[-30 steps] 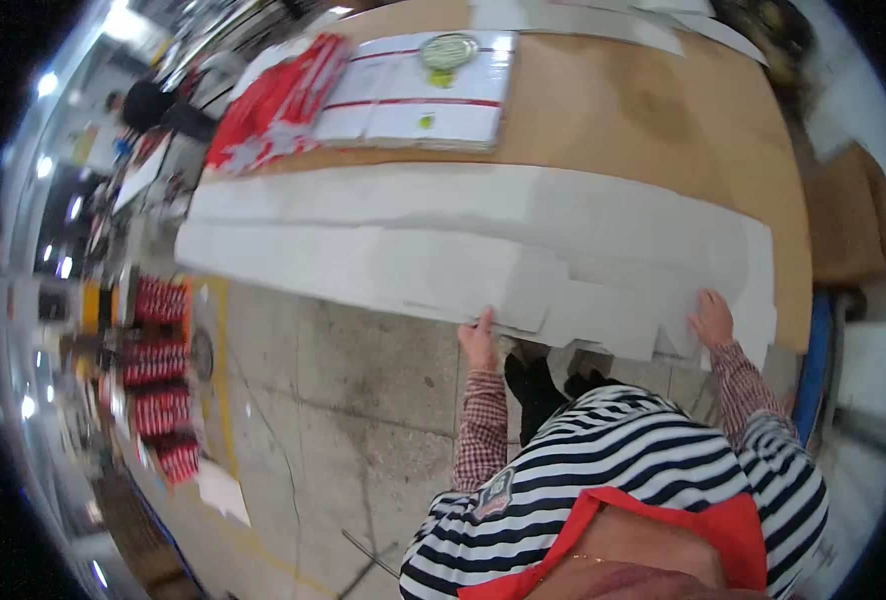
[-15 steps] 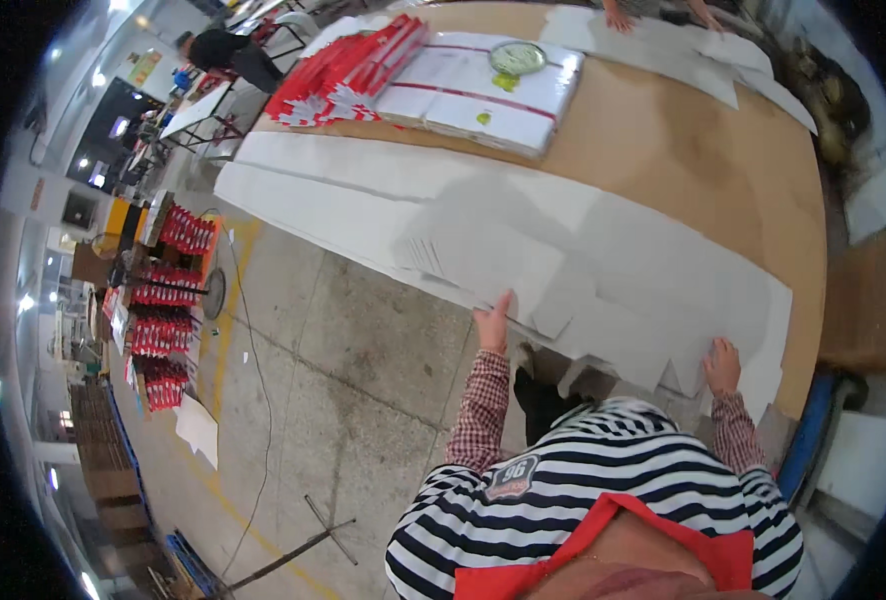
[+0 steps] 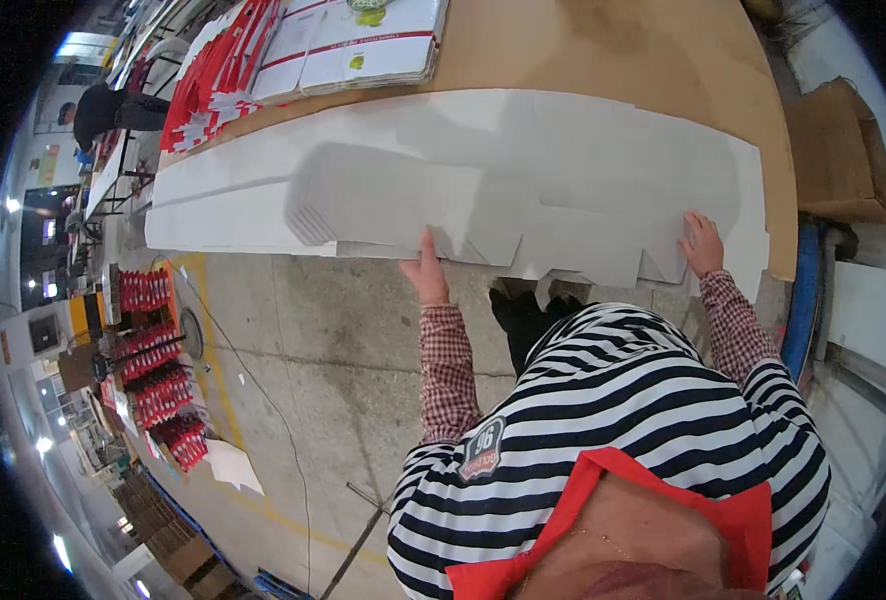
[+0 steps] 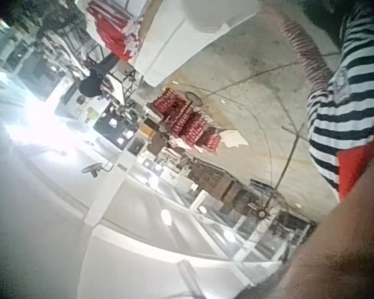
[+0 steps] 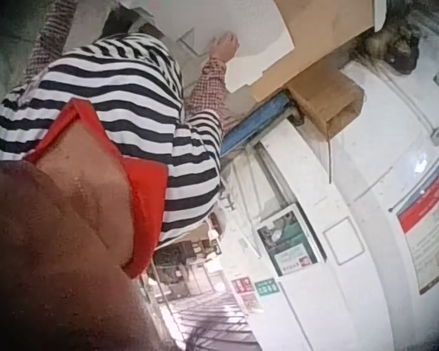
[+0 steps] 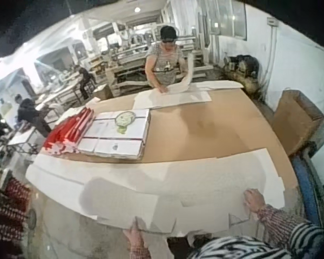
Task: The person folds flat white cardboard sheets into box shapes on a large table. They repeatedly pick up a sheet, fold the side flaps, and then fold the bottom to form a box. The person stacks the finished boxes on the table. Other workers are visible in the background performing similar tasks.
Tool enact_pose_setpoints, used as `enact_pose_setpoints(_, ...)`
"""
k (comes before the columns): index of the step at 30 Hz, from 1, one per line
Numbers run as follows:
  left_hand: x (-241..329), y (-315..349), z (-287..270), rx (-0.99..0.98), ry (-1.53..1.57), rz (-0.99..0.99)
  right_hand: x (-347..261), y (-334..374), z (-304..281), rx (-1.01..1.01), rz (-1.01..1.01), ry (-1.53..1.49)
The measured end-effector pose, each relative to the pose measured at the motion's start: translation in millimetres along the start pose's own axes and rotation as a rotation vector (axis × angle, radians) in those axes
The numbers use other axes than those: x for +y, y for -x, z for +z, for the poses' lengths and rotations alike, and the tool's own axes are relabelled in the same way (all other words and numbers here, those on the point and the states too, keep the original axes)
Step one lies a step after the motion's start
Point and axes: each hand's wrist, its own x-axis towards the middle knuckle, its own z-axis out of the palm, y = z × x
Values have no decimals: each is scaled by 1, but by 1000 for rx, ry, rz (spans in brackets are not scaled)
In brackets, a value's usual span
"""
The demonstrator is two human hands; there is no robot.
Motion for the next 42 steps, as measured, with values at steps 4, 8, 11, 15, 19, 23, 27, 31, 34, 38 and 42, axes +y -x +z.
enact_pose_setpoints(4, 5, -1, -6, -100, 210, -118, 1, 8, -5, -42, 83, -24)
enact_pose_setpoints(8, -38, -38, -53, 32, 335, -376, 3, 2, -16, -33, 4, -1)
enact_pose_setpoints(11, -29, -31, -23, 150, 75, -52, 3, 5, -15, -52, 56, -31)
enact_pose_setpoints(15, -1, 2, 3, 3, -140, 61, 17, 10, -3, -17, 83, 8)
enact_pose_setpoints(19, 5, -26, -21, -50, 463, -270, 24, 9, -1, 6, 81, 14)
enact_pose_setpoints(23, -26, -41, -29, 351, 60, -209, 18, 0, -6, -50, 91, -12)
enact_pose_setpoints(27, 1, -13, 4, 124, -426, 26, 24, 14, -3, -22, 121, 26)
enact_pose_setpoints(31, 4, -10, -3, 34, 3, 2, 27, 20, -8, -23, 120, -10)
enact_pose_setpoints(34, -1, -38, -30, 55, 262, -270, 29, 16, -8, -33, 100, 17)
enact_pose_setpoints(38, -17, -31, -18, 216, -246, -111, 29, 16, -9, -43, 120, 24)
enact_pose_setpoints(42, -26, -15, -26, 26, -566, 153, 32, 18, -2, -22, 155, 18)
